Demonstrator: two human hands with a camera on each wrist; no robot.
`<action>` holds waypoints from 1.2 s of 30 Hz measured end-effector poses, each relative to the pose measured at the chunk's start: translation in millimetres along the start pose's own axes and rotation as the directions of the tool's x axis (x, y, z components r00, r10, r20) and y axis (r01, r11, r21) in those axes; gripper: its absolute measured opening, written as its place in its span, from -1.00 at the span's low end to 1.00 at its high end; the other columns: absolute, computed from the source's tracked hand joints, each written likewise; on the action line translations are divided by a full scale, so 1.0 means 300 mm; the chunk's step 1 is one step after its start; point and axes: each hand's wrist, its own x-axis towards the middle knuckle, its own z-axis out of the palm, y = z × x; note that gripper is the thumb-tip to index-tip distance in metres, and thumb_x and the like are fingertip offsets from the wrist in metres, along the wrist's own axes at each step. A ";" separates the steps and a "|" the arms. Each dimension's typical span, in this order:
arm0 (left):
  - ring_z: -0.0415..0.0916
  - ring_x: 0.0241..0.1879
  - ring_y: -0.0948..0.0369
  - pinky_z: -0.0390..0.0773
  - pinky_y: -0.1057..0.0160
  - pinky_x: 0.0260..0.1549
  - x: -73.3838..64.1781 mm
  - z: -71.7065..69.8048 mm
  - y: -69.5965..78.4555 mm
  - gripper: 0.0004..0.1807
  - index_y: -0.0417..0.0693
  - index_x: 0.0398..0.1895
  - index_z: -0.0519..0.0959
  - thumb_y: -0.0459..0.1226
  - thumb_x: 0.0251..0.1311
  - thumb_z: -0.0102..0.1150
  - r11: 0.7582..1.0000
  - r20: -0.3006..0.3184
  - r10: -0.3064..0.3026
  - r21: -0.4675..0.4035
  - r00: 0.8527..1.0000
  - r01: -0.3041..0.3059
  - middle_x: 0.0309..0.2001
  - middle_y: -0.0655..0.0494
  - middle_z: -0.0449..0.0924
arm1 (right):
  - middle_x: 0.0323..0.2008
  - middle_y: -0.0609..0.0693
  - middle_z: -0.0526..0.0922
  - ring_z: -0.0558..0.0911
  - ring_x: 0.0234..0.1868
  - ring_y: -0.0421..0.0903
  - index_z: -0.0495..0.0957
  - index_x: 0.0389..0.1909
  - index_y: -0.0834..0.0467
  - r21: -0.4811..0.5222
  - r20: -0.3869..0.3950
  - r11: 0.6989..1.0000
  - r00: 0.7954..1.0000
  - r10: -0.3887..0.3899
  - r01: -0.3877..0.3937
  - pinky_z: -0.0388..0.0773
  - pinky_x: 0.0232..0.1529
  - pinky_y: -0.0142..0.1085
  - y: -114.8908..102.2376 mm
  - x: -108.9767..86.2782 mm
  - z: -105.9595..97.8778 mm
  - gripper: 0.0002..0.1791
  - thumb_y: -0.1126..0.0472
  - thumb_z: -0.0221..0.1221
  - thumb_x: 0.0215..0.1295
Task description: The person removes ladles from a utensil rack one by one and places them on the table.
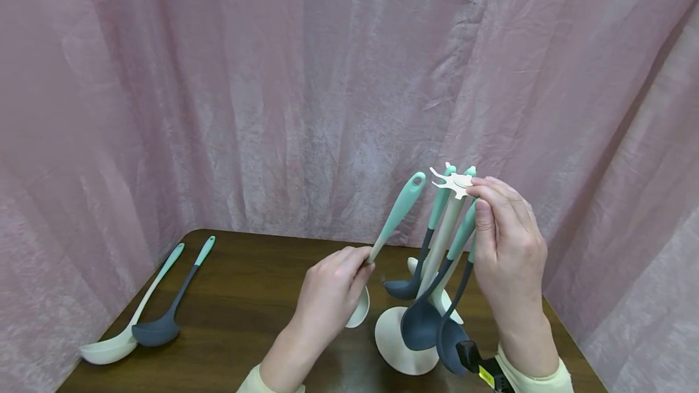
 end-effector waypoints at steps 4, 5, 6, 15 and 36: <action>0.51 -0.41 0.34 0.56 0.29 -0.44 -0.011 -0.012 -0.019 -0.78 0.01 -0.06 0.76 -0.37 0.31 0.58 1.000 0.006 -0.002 0.022 1.000 0.002 -0.35 0.30 0.64 | 0.21 0.09 0.78 0.66 0.35 0.14 0.76 0.11 0.29 -0.001 -0.003 1.000 1.000 -0.005 0.005 0.39 0.46 -0.34 0.002 0.001 -0.001 -0.78 0.38 0.21 0.62; 0.52 -0.41 0.33 0.57 0.28 -0.44 -0.013 -0.015 -0.024 -0.78 0.01 -0.06 0.76 -0.37 0.30 0.59 1.000 0.006 -0.003 0.027 1.000 0.002 -0.35 0.30 0.64 | 0.20 0.09 0.78 0.66 0.35 0.15 0.76 0.11 0.30 0.001 -0.005 1.000 1.000 -0.008 0.008 0.40 0.46 -0.33 0.003 0.002 -0.001 -0.78 0.38 0.21 0.62; 0.52 -0.41 0.34 0.57 0.28 -0.44 -0.015 -0.018 -0.030 -0.77 0.00 -0.06 0.76 -0.38 0.30 0.59 0.999 0.007 -0.003 0.034 1.000 0.003 -0.34 0.30 0.65 | 0.20 0.10 0.79 0.66 0.35 0.15 0.76 0.10 0.30 0.003 -0.008 1.000 1.000 -0.011 0.011 0.40 0.47 -0.32 0.003 0.003 -0.001 -0.78 0.39 0.21 0.62; 0.58 -0.40 0.30 0.62 0.27 -0.43 -0.032 -0.060 -0.072 -0.74 -0.08 -0.05 0.77 -0.40 0.24 0.62 0.995 0.022 0.012 0.101 1.000 -0.014 -0.33 0.24 0.69 | 0.20 0.10 0.79 0.66 0.35 0.15 0.76 0.10 0.31 0.002 -0.010 1.000 1.000 -0.015 0.015 0.40 0.47 -0.30 0.002 0.007 -0.001 -0.78 0.39 0.21 0.62; 0.63 -0.36 0.25 0.67 0.22 -0.39 -0.069 -0.140 -0.151 -0.72 -0.14 -0.02 0.76 -0.43 0.24 0.61 0.985 0.051 -0.039 0.170 0.998 0.030 -0.29 0.20 0.71 | 0.20 0.09 0.79 0.65 0.36 0.14 0.76 0.11 0.30 -0.002 0.001 1.000 1.000 -0.005 0.005 0.39 0.48 -0.32 -0.001 0.003 -0.002 -0.78 0.40 0.21 0.61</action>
